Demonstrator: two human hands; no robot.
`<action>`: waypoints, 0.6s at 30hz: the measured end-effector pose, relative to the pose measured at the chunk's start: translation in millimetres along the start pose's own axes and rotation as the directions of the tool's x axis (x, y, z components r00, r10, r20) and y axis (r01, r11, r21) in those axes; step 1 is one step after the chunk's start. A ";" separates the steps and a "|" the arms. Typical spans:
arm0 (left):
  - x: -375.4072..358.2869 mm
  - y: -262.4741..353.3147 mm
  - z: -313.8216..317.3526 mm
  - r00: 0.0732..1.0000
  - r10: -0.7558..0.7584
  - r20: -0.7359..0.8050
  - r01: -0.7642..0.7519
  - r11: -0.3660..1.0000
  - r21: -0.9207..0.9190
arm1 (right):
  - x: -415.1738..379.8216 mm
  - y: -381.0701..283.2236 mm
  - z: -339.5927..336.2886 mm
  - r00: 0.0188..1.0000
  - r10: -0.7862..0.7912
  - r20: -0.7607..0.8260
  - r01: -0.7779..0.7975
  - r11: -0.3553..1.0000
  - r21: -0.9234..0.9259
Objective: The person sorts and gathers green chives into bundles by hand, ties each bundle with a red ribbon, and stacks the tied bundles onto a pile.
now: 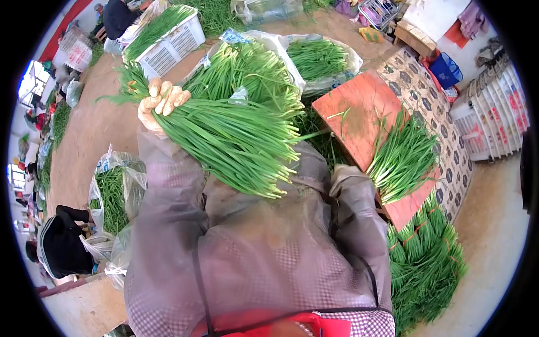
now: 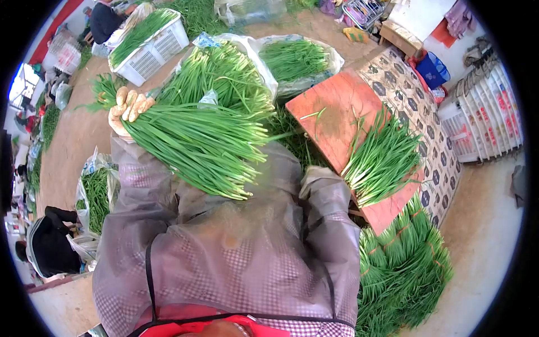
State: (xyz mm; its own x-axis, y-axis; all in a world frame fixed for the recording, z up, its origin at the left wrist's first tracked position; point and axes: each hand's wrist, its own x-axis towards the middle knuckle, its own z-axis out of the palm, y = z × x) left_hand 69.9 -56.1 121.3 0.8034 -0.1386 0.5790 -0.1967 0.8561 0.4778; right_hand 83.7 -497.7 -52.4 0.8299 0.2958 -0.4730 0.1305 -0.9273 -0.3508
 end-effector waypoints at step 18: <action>-2.5 4.8 8.8 0.998 0.018 0.060 -0.021 0.999 0.044 | -16.4 -19.6 -17.0 0.989 0.140 0.045 -0.128 0.971 -0.202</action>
State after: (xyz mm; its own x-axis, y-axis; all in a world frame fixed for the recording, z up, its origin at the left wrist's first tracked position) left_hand 62.0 -56.0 127.9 0.7644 -0.1529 0.6264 -0.2379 0.8361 0.4944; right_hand 76.8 -488.3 -24.0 0.8148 0.1730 -0.5533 0.1297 -0.9846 -0.1169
